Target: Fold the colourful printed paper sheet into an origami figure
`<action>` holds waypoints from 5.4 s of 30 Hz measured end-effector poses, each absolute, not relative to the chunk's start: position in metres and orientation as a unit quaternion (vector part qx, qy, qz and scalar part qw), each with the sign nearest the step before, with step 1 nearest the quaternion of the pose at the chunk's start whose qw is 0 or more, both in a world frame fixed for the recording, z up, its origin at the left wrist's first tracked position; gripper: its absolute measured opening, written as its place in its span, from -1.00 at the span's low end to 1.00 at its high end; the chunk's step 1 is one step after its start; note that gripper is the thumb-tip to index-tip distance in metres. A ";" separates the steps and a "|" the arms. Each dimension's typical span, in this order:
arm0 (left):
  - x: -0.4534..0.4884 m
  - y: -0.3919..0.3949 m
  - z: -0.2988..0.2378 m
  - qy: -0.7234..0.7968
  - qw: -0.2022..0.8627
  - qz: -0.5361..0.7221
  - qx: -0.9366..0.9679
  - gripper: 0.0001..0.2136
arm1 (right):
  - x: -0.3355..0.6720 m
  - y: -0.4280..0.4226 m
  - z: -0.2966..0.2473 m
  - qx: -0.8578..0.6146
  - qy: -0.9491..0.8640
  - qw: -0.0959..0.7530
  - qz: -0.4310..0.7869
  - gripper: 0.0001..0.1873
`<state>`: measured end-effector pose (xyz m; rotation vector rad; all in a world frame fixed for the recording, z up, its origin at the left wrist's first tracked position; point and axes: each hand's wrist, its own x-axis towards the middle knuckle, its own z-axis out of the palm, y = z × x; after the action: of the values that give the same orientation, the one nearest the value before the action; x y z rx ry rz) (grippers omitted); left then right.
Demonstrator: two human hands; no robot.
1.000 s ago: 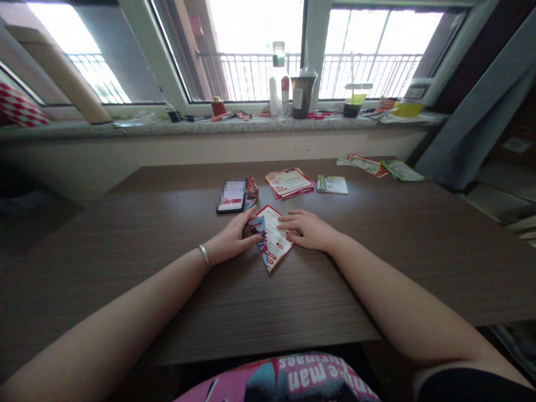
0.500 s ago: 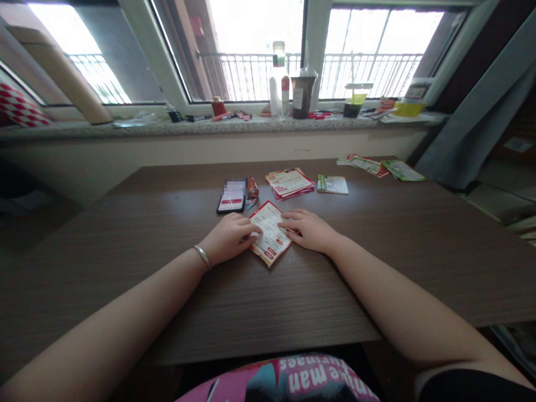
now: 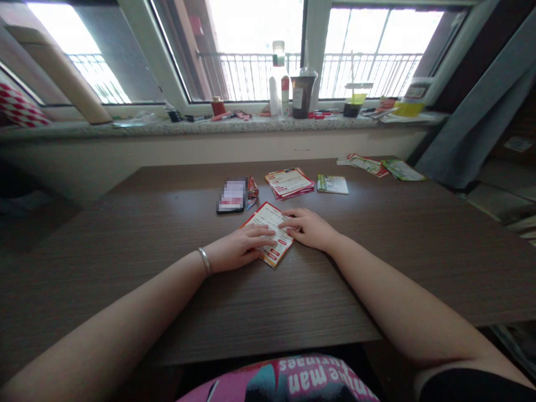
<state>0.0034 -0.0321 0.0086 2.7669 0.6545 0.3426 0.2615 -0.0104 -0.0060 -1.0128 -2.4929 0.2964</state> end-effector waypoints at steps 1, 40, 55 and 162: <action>0.003 -0.032 0.010 0.225 0.138 0.116 0.958 -0.68 | 0.262 -0.010 -0.006 -0.360 -0.898 0.224 0.117 -0.73; 0.008 -0.039 0.011 0.255 0.123 0.117 0.952 -0.66 | 0.257 -0.008 -0.010 -0.416 -0.842 0.320 0.127 -0.90; 0.008 -0.042 0.004 0.281 0.078 0.040 0.956 -0.52 | 0.253 -0.013 0.002 -0.465 -0.807 0.352 0.093 -0.91; 0.010 -0.043 0.017 0.342 -0.040 0.148 0.927 -0.48 | 0.241 -0.033 0.010 -0.376 -0.852 0.294 0.217 -0.94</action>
<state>0.0099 -0.0435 0.0172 2.9887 1.1029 0.4787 0.2413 -0.0334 0.0097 -1.0003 -2.2675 0.5776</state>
